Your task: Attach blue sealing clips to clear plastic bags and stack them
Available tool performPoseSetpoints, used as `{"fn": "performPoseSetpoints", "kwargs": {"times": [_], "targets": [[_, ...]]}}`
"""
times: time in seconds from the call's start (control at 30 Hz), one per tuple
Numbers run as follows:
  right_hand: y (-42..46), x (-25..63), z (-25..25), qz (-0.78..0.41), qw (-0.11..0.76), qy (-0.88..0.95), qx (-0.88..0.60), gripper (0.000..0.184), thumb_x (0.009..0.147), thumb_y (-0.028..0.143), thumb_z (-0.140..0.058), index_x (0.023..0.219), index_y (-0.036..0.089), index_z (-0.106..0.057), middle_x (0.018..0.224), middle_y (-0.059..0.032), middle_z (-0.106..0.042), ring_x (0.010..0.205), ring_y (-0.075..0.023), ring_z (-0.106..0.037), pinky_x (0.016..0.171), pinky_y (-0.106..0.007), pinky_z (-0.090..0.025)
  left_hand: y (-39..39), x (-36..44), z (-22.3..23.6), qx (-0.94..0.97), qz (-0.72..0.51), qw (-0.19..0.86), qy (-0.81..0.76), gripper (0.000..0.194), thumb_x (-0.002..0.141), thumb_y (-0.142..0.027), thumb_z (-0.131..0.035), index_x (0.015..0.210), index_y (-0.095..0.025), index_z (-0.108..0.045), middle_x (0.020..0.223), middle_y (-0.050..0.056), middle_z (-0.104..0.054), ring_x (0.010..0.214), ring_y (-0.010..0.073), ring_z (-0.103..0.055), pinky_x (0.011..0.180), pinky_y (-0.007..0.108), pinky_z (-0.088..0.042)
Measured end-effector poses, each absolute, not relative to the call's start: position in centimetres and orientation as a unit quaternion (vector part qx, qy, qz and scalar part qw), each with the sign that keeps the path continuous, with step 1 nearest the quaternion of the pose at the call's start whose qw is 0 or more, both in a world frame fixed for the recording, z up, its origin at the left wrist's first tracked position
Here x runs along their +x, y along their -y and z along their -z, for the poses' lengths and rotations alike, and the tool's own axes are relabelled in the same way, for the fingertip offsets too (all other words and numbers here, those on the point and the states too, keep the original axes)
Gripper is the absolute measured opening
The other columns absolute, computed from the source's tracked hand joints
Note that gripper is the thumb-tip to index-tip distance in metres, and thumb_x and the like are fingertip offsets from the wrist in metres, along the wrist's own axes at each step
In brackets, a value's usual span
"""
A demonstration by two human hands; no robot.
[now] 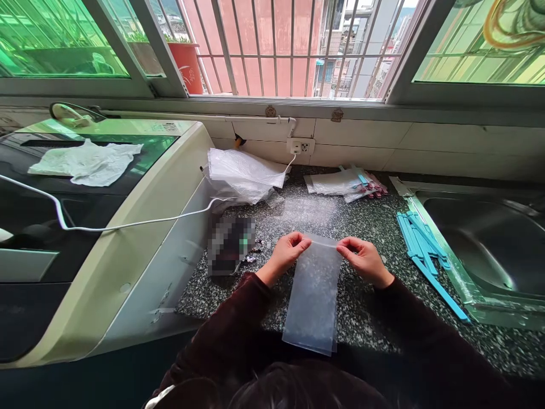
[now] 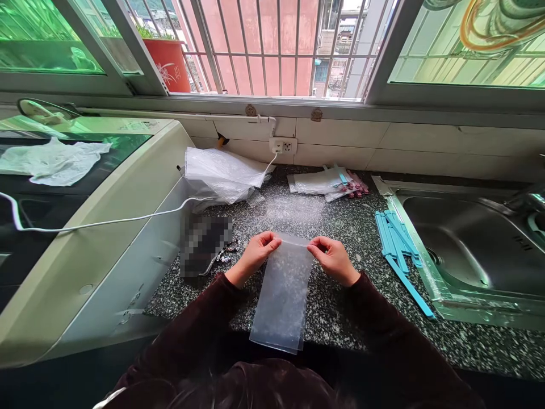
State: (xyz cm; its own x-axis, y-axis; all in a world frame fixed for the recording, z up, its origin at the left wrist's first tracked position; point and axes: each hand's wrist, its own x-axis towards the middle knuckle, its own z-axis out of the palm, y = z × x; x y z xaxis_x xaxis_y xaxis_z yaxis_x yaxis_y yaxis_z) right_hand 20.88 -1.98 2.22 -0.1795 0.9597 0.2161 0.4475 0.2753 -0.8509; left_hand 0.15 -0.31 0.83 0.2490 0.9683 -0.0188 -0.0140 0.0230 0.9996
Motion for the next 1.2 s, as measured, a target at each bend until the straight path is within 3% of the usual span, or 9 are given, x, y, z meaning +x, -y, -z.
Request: {"fn": "performPoseSetpoints", "kwargs": {"times": [0.17, 0.27, 0.5, 0.73, 0.93, 1.2], "targets": [[1.7, 21.1, -1.8, -0.331, 0.438, 0.655, -0.52, 0.034, 0.073, 0.051, -0.058, 0.068, 0.017, -0.058, 0.06, -0.0006, -0.057, 0.054, -0.0114, -0.049, 0.05, -0.023, -0.041, 0.4, 0.2, -0.9, 0.579, -0.315, 0.627, -0.416, 0.035, 0.059, -0.046, -0.068, 0.066, -0.012, -0.062, 0.06, -0.001, -0.056, 0.058, 0.0102, -0.046, 0.057, 0.023, -0.035], [1.4, 21.1, -1.4, -0.327, 0.44, 0.65, -0.527, 0.036, 0.072, 0.053, -0.059, 0.068, 0.017, -0.058, 0.059, -0.0006, -0.057, 0.053, -0.0113, -0.049, 0.05, -0.023, -0.04, 0.3, 0.4, -0.4, 0.569, -0.311, 0.638, -0.416, 0.033, 0.058, -0.044, -0.07, 0.064, -0.012, -0.063, 0.06, 0.001, -0.058, 0.058, 0.0103, -0.048, 0.057, 0.023, -0.034], [1.0, 20.6, -0.8, -0.317, 0.433, 0.66, -0.526, 0.036, 0.072, 0.053, -0.057, 0.069, 0.017, -0.058, 0.06, -0.0008, -0.059, 0.055, -0.012, -0.051, 0.053, -0.025, -0.043, -0.4, 0.4, 0.6, 0.566, -0.368, 0.587, -0.446, 0.034, 0.062, -0.045, -0.063, 0.07, -0.011, -0.063, 0.05, -0.005, -0.045, 0.048, 0.0066, -0.036, 0.049, 0.021, -0.026], [3.1, 25.0, -2.7, -0.178, 0.352, 0.684, -0.614, 0.036, 0.074, 0.051, -0.056, 0.086, 0.018, -0.063, 0.076, -0.0059, -0.066, 0.064, -0.0165, -0.058, 0.061, -0.03, -0.047, -0.6, 0.2, 0.8, 0.563, -0.379, 0.575, -0.457, 0.027, 0.061, -0.039, -0.062, 0.066, -0.013, -0.061, 0.051, -0.004, -0.049, 0.049, 0.0076, -0.038, 0.05, 0.022, -0.028], [8.4, 33.2, -3.6, 0.004, 0.273, 0.562, -0.781, 0.048, 0.07, 0.064, -0.046, 0.079, 0.019, -0.062, 0.074, -0.008, -0.063, 0.06, -0.0196, -0.055, 0.057, -0.035, -0.042, -0.4, 0.4, 0.7, 0.551, -0.381, 0.579, -0.465, 0.027, 0.061, -0.039, -0.061, 0.065, -0.013, -0.061, 0.052, -0.003, -0.052, 0.048, 0.0079, -0.04, 0.05, 0.022, -0.03], [13.5, 36.9, -1.4, 0.061, 0.212, 0.515, -0.829, 0.054, 0.066, 0.07, -0.037, 0.074, 0.022, -0.059, 0.079, -0.0109, -0.062, 0.07, -0.026, -0.056, 0.061, -0.04, -0.043, -0.5, 0.2, 1.2, 0.549, -0.411, 0.556, -0.47, 0.034, 0.062, -0.047, -0.06, 0.063, -0.013, -0.06, 0.052, -0.003, -0.052, 0.05, 0.008, -0.04, 0.051, 0.022, -0.03]]}}
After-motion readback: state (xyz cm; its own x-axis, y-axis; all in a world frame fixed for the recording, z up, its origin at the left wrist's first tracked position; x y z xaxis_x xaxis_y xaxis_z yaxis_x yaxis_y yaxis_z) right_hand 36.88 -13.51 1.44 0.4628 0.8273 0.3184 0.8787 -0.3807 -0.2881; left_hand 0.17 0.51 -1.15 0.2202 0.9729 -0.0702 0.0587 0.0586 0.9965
